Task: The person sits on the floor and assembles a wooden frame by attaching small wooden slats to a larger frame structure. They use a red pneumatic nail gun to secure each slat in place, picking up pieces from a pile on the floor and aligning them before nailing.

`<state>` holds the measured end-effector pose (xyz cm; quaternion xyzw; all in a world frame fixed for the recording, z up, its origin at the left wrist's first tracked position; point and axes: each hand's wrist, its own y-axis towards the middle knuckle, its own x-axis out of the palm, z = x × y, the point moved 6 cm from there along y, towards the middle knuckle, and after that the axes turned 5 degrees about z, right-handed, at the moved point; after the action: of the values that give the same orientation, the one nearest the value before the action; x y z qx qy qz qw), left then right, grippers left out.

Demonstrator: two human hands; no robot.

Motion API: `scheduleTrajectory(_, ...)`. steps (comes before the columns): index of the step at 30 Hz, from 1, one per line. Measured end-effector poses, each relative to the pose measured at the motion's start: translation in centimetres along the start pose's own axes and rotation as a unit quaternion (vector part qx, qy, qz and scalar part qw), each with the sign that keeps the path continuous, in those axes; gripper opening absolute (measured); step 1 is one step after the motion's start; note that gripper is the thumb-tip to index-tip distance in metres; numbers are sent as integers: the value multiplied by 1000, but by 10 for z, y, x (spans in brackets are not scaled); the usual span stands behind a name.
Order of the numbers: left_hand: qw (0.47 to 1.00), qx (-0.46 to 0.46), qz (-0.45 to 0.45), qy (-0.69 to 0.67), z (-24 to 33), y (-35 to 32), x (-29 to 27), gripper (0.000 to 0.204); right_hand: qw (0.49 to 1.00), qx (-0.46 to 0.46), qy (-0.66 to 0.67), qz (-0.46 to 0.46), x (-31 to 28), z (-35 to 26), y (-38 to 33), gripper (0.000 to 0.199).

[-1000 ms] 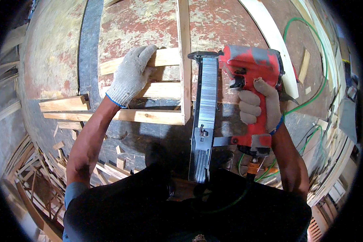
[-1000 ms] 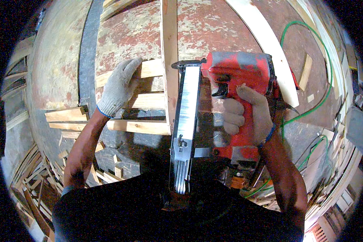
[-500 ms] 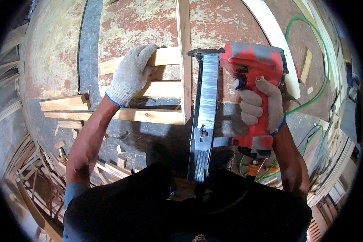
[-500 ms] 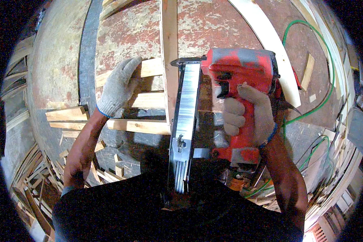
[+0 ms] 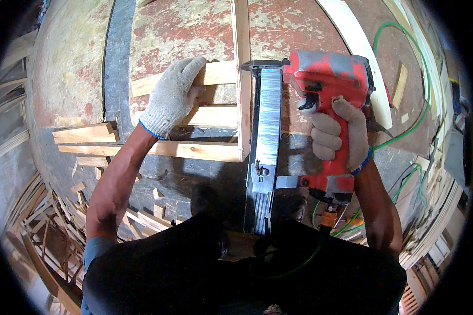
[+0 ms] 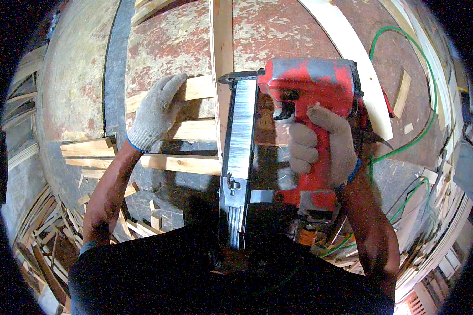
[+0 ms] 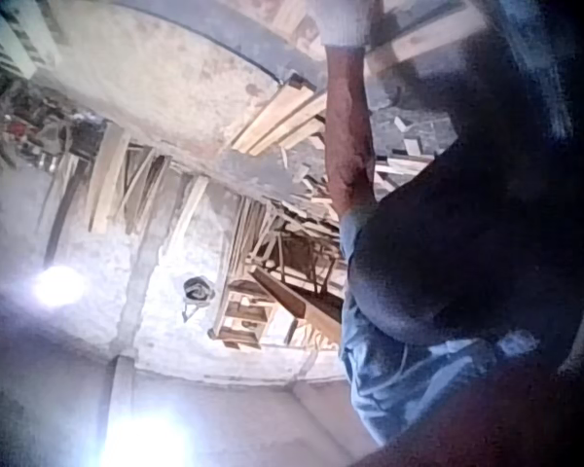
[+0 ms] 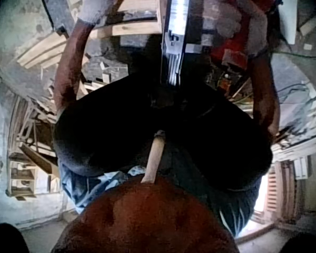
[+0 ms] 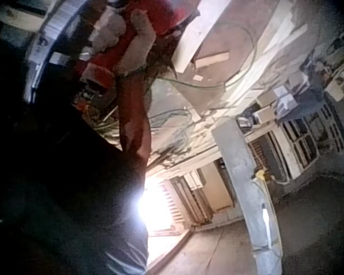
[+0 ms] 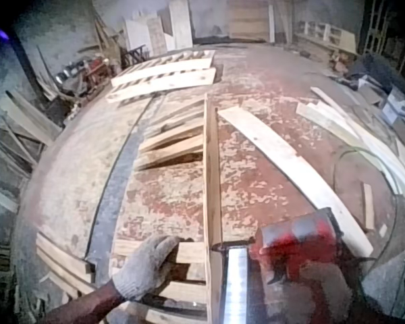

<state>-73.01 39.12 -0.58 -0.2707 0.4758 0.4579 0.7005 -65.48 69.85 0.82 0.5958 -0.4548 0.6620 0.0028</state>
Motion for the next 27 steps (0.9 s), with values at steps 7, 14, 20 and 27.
scheduleTrajectory(7,1000,12,14,0,0,-1,1,60,1000,3,-12,27,-4,0,1,32)
scheduleTrajectory(14,1000,12,13,4,-2,-2,2,59,1000,10,20,-6,-2,2,2,33)
scheduleTrajectory(20,1000,8,12,7,-3,-2,0,60,997,-34,66,13,-15,4,-10,35)
scheduleTrajectory(27,999,27,-26,36,17,18,-3,65,994,-36,53,87,-76,34,-16,30)
